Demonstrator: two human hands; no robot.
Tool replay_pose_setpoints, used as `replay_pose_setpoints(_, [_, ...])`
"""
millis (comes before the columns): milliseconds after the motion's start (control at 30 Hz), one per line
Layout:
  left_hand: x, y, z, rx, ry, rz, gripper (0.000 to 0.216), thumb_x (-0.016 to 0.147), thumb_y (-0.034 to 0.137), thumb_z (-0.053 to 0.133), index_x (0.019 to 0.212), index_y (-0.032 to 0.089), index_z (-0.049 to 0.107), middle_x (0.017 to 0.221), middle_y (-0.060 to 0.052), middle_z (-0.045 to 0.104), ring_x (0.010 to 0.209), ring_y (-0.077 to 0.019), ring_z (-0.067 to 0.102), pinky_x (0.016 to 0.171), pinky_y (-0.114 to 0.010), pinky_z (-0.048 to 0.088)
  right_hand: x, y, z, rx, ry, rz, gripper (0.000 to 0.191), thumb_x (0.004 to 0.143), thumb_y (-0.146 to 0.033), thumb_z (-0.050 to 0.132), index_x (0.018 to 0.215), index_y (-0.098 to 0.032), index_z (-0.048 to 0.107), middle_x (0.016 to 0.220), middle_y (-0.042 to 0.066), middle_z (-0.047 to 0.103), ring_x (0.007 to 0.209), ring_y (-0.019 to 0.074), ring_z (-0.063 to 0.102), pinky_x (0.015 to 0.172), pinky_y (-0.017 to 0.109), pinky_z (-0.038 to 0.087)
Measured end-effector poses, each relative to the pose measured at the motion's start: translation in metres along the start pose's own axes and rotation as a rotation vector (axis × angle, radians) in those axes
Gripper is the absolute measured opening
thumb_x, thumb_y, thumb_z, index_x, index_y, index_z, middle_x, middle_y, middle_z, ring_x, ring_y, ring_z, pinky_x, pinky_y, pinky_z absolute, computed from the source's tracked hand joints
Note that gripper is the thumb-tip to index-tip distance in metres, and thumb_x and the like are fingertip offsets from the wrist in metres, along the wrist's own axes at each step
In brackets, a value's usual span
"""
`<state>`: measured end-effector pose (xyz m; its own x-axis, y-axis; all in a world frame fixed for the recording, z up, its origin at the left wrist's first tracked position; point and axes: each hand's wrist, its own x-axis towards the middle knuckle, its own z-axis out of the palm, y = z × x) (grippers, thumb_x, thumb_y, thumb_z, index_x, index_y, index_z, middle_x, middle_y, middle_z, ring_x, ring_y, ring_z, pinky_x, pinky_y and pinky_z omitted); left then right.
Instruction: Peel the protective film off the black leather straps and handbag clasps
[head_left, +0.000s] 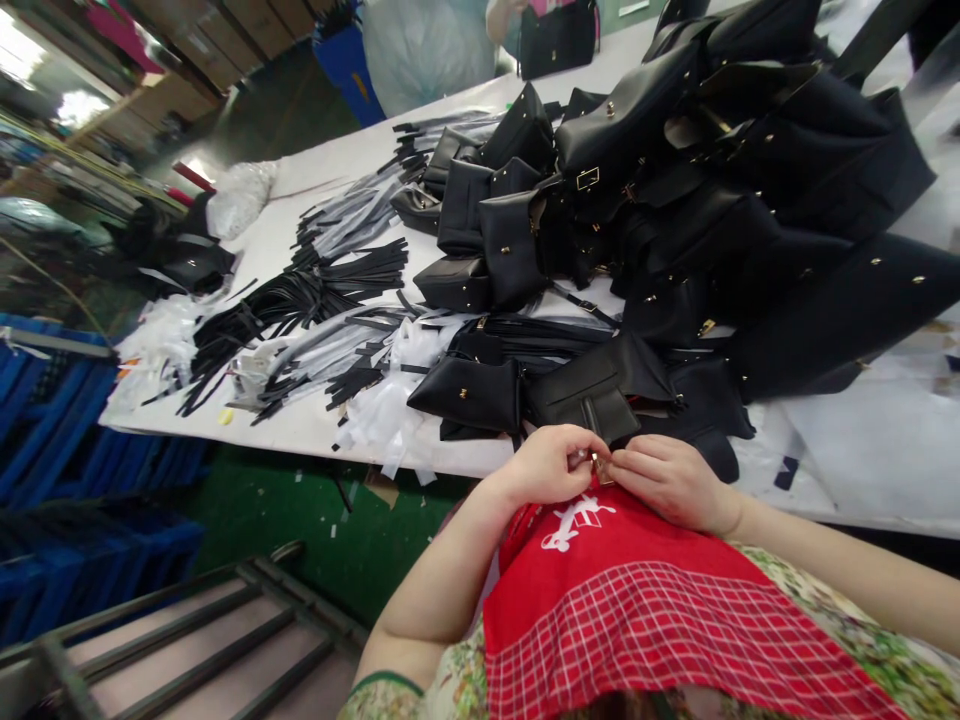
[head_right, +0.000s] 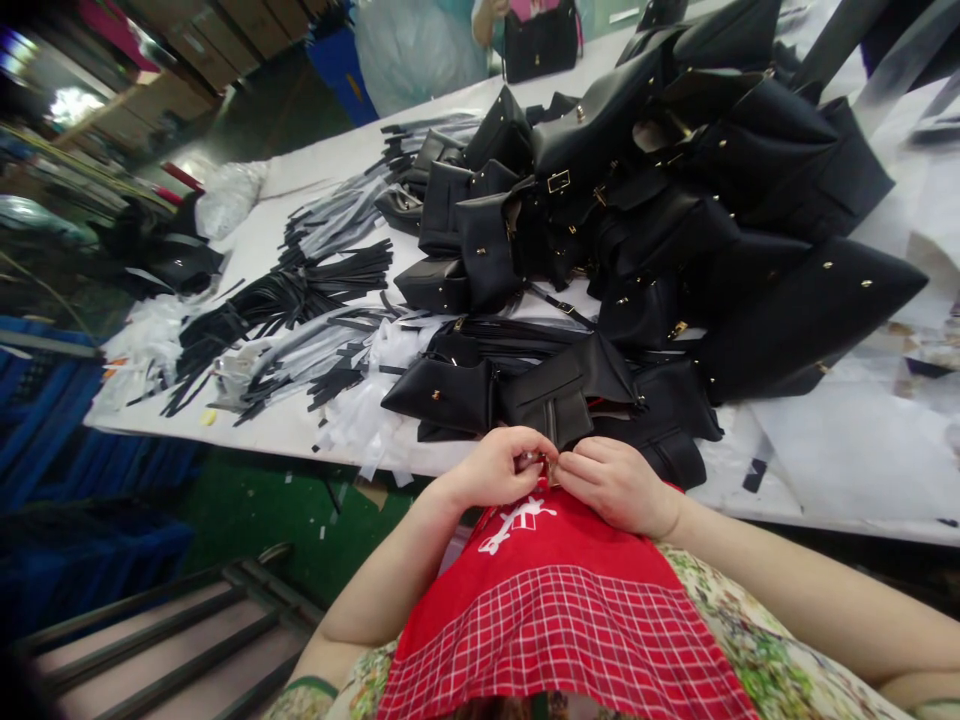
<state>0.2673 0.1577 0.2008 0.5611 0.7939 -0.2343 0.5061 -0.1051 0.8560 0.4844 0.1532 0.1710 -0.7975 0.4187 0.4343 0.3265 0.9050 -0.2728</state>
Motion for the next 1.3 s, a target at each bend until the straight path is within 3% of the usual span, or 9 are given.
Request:
replay_pose_setpoints(133, [0.003,-0.007,-0.002,0.000,-0.090,-0.009,0.024,0.073,0.009,0.054,0.091,0.016,0.069,0.067,0.002,0.060,0.056,-0.0090,0.049,0.054,-0.019,0.038,0.000,-0.001,0.000,0.006,0.001,0.005,0.024,0.099,-0.017,0.045,0.094,-0.016,0.069,0.080,0.005,0.068,0.072,0.0151,0.054,0.067,0.030,0.044])
replay_pose_setpoints(333, [0.011,-0.012,0.003,0.025,-0.113,0.030,0.011,0.070,0.013,0.057,0.079,0.018,0.062,0.068,0.003,0.057,0.058,-0.0094,0.048,0.056,-0.020,0.038,-0.001,-0.003,0.001,0.019,0.002,0.009,0.024,0.098,-0.017,0.046,0.093,-0.016,0.069,0.080,0.004,0.067,0.070,0.0151,0.055,0.063,0.031,0.044])
replay_pose_setpoints(500, [0.010,-0.014,0.001,0.100,-0.056,0.049,0.008,0.064,0.010,0.057,0.064,0.018,0.055,0.066,0.003,0.052,0.060,-0.0108,0.047,0.057,-0.022,0.037,-0.003,-0.003,0.001,0.015,0.026,0.056,0.022,0.098,-0.019,0.048,0.094,-0.016,0.069,0.080,0.004,0.067,0.070,0.0145,0.056,0.064,0.030,0.044])
replay_pose_setpoints(633, [0.004,-0.013,0.000,0.067,0.023,-0.065,0.002,0.071,0.016,0.059,0.070,0.018,0.061,0.065,0.003,0.054,0.059,-0.0111,0.048,0.055,-0.022,0.036,-0.003,-0.003,-0.001,0.016,0.043,0.073,0.019,0.097,-0.018,0.049,0.093,-0.016,0.068,0.080,0.004,0.067,0.069,0.0136,0.055,0.064,0.029,0.042])
replay_pose_setpoints(733, [0.002,-0.009,0.005,0.034,0.063,-0.217,0.033,0.087,0.040,0.053,0.066,0.016,0.063,0.058,0.001,0.055,0.054,-0.0115,0.047,0.053,-0.024,0.034,-0.002,-0.003,0.000,0.006,0.038,0.056,0.019,0.097,-0.017,0.050,0.093,-0.016,0.068,0.080,0.004,0.067,0.069,0.0141,0.054,0.064,0.030,0.041])
replay_pose_setpoints(833, [0.000,-0.005,0.010,-0.056,-0.017,-0.367,0.055,0.090,0.056,0.044,0.058,0.015,0.062,0.048,0.002,0.049,0.048,-0.0108,0.043,0.048,-0.025,0.029,-0.002,-0.002,0.001,0.001,0.020,0.047,0.022,0.097,-0.017,0.049,0.086,-0.016,0.067,0.077,0.004,0.065,0.068,0.0148,0.052,0.063,0.031,0.040])
replay_pose_setpoints(967, [-0.001,-0.007,0.012,-0.236,-0.080,-0.477,0.051,0.077,0.063,0.063,0.068,0.013,0.068,0.054,0.001,0.056,0.051,-0.0099,0.044,0.048,-0.022,0.030,-0.001,-0.002,0.002,0.004,0.035,0.056,0.027,0.098,-0.016,0.047,0.078,-0.016,0.065,0.078,0.004,0.065,0.067,0.0138,0.052,0.063,0.030,0.040])
replay_pose_setpoints(1133, [-0.004,-0.019,0.019,-0.491,-0.090,-0.522,0.053,0.067,0.064,0.072,0.074,0.012,0.066,0.065,0.000,0.060,0.057,-0.0094,0.047,0.053,-0.021,0.035,0.001,-0.002,0.000,-0.011,0.043,0.072,0.028,0.098,-0.016,0.045,0.078,-0.017,0.066,0.080,0.005,0.066,0.069,0.0139,0.053,0.065,0.029,0.042])
replay_pose_setpoints(1300, [-0.008,-0.025,0.030,-0.740,0.011,-0.467,0.045,0.066,0.054,0.077,0.074,0.014,0.060,0.068,0.000,0.060,0.060,-0.0094,0.050,0.060,-0.022,0.039,0.000,-0.001,0.002,-0.009,0.046,0.098,0.026,0.099,-0.017,0.046,0.084,-0.017,0.068,0.081,0.005,0.067,0.072,0.0142,0.055,0.067,0.029,0.043])
